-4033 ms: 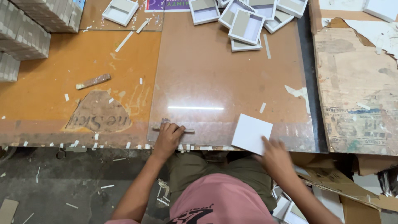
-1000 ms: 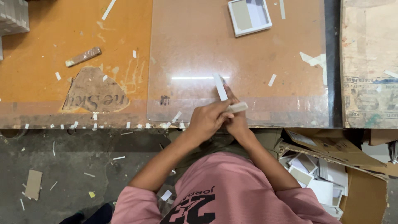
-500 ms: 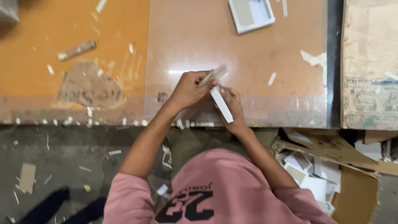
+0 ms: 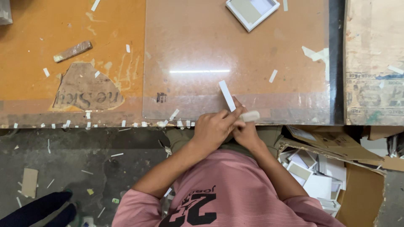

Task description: The person repeatedly picks up small white rectangular frames and a small wooden stick from a workbench. They use the stick to rub or scrape the inner edges of the frames, then place the frames into a cardboard box. The process is repeated for multiple frames throughout the clip.

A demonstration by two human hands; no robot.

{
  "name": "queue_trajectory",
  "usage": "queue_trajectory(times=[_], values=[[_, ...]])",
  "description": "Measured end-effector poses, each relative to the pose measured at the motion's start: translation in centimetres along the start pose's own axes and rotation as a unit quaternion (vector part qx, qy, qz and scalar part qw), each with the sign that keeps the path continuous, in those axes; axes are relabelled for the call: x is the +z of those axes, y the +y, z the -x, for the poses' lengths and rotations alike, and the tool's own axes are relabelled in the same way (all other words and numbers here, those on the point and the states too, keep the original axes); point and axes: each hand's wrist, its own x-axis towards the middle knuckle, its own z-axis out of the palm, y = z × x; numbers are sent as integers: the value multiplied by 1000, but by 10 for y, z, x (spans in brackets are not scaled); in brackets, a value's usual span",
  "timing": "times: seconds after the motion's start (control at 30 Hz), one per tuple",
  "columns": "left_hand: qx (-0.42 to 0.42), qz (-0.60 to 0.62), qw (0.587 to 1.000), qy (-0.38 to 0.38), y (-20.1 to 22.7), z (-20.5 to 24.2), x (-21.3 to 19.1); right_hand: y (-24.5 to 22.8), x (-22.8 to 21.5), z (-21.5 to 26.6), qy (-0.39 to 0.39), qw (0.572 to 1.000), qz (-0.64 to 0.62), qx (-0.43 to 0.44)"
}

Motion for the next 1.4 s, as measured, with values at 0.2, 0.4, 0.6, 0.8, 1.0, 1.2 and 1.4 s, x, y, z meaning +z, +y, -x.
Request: queue_trajectory(times=[0.2,0.4,0.6,0.8,1.0,1.2,1.4], values=[[-10,-203,977,61,-34,-48,-31,-2,8,-5,50,997,62,-22],[-108,95,990,-6,-75,-87,-41,-6,8,-26,65,992,39,-101],[-22,182,981,-57,-44,-47,-37,-8,-10,-37,-88,993,75,-35],[5,64,997,-31,-18,-33,-42,-20,-49,-25,-224,966,108,-73],[0,-61,998,-25,3,-14,-9,17,-11,0,-95,993,43,55],[-100,-157,983,-1,-9,-45,-40,1,0,-8,-67,994,81,39],[-190,-104,974,70,-78,-86,-72,-16,-1,-25,-35,997,59,-30]])
